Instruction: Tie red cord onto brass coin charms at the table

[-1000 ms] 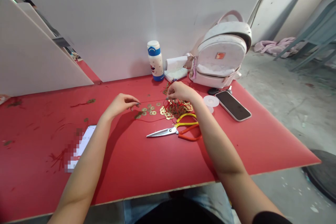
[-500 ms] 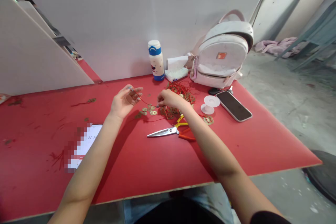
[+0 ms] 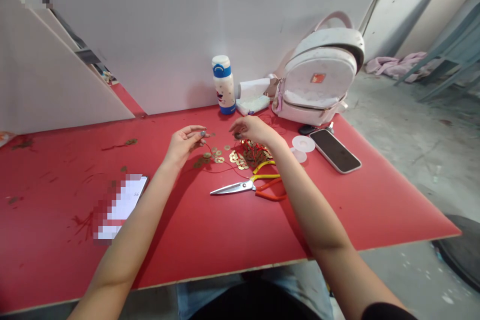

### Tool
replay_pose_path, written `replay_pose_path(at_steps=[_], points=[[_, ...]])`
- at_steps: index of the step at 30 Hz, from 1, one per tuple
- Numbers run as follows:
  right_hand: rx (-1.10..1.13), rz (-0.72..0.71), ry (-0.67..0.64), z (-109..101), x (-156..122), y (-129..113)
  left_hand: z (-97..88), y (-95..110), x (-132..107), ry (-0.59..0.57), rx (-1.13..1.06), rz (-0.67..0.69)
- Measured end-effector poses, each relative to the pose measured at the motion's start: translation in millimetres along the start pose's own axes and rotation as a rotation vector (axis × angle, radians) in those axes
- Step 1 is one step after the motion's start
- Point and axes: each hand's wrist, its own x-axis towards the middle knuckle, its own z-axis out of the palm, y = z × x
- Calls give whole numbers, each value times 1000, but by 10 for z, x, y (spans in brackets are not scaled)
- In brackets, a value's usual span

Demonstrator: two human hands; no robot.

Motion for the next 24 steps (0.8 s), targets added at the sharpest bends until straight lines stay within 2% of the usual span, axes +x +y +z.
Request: replay_pose_path(at_steps=[3,9,12,16,24], points=[[125,-27,79,11,-6,-83,24,-17,-19,-1,68,2],[360,-53,35,83,-12,-221,76,-79,-33,22,131,27],[393,-84,72,140,4,-247,89,-111,-28,26,137,30],[408,-92,165,218,38,-237,106,-128,-31,-7,138,27],[597,-8,101,310,88,-106,132,-116,-42,-33,108,43]])
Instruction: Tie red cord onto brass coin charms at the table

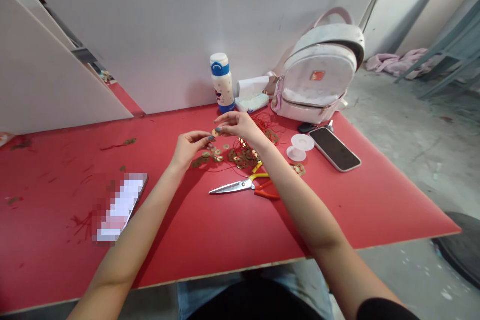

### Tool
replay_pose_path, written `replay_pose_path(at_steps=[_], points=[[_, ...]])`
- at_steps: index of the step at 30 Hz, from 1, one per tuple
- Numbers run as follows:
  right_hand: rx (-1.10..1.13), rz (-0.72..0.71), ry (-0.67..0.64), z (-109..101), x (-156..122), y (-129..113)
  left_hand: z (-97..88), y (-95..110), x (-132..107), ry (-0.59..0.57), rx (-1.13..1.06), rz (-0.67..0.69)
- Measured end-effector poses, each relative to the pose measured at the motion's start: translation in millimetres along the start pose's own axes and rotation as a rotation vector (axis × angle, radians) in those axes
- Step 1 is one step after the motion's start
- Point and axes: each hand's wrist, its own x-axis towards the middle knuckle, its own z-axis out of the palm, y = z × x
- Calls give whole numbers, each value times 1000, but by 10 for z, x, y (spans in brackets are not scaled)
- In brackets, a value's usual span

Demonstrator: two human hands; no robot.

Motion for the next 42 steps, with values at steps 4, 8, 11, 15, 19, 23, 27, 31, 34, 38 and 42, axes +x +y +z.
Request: replay_pose_path(at_steps=[4,8,11,15,19,23,27,31,34,38,42], points=[[58,40,1,17,-1,33,12,9,0,-1,-14,9],[92,72,4,42,7,40,25,19,-11,5,-37,3],[89,54,-10,61,12,46,28,16,-16,24,-56,-19],[0,-29,-55,87,11,53,25,11,-14,71,-81,-71],[-57,-72,-80,108,12,62,29,15,-11,103,-119,-112],[-85,-95,-72,127,13,80,33,19,-10,108,-124,-142],[-113,-103,0,138,30,105,20,42,-19,71,-125,-123],[-188,-100,40,128,45,88,7,97,-48,-19,-107,-131],[-236,-152,16,115,27,10,4,121,-69,-59,-22,-118],[-260,-208,15,116,-55,-187,-10,108,-84,-160,127,-101],[-256,-196,47,144,-154,-385,4,111,-98,-272,296,-94]])
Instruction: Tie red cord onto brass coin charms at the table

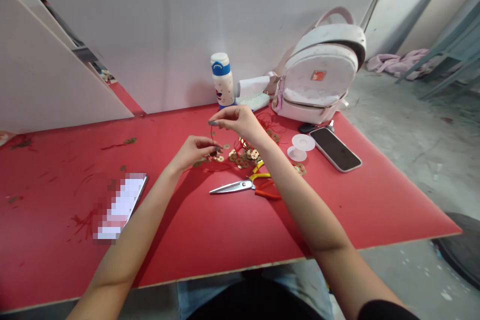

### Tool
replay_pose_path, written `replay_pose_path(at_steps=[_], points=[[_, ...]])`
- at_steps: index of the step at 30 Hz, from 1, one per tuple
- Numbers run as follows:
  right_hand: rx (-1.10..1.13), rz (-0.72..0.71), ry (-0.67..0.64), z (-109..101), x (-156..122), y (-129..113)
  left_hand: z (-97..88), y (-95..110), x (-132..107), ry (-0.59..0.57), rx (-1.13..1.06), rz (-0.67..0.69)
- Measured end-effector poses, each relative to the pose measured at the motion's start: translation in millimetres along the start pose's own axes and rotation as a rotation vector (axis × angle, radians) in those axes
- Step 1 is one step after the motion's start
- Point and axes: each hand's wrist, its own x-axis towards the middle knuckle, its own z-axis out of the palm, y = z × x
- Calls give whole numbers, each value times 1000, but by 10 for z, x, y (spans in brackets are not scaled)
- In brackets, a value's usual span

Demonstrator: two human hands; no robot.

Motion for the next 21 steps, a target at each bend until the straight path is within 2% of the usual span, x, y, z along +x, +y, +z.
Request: replay_pose_path(at_steps=[4,7,9,12,14,17,21], points=[[47,-52,49,-7,-13,-82,-5,74,-14,-130,135,47],[65,-78,55,-19,-2,-74,-142,99,-40,-204,263,52],[62,-78,53,-32,4,-65,-315,66,-67,-162,392,28],[41,-74,53,-48,11,-61,-604,-49,-102,-79,777,-200],[26,-77,44,-48,16,-64,-738,-142,-103,-46,843,-250],[21,-78,31,-25,19,-72,-783,-253,-67,11,869,-261],[32,-74,4,26,15,-71,-677,-285,-26,36,842,-259]])
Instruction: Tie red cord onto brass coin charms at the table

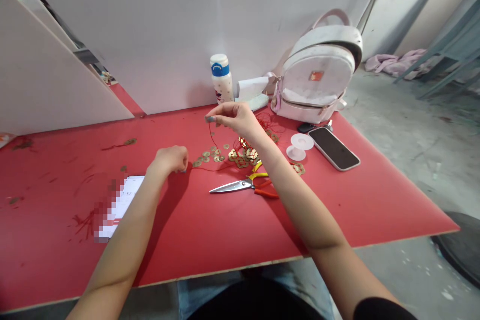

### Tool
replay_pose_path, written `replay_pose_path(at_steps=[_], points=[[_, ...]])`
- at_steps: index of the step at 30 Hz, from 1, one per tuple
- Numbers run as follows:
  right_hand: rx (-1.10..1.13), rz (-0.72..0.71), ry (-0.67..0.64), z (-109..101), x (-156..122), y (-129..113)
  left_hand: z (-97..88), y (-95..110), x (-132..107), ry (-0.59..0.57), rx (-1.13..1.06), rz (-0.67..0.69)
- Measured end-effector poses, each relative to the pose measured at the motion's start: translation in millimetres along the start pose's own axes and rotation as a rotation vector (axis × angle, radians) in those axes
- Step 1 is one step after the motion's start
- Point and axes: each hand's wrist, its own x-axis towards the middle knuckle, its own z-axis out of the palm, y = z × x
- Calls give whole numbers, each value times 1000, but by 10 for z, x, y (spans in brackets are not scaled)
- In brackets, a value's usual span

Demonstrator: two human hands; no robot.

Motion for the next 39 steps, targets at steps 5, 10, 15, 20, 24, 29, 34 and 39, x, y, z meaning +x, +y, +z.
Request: replay_pose_path(at_steps=[5,10,15,20,24,29,34,39], points=[[-8,-15,-41,36,-5,19,-64,164,-106,-100,-73,34],[-5,84,-159,82,2,128,-241,341,-232,-180,-377,190],[-133,106,-346,195,-3,291,-339,447,-295,-7,-519,291],[-151,119,-394,288,-32,343,-384,514,-342,41,-536,285],[-127,117,-363,265,-31,340,-407,525,-347,36,-572,311],[-126,105,-300,126,1,305,-457,459,-352,27,-450,258],[-149,107,-229,-3,15,220,-536,391,-390,121,-404,210],[-151,107,-209,-10,11,176,-534,391,-390,329,-466,212]])
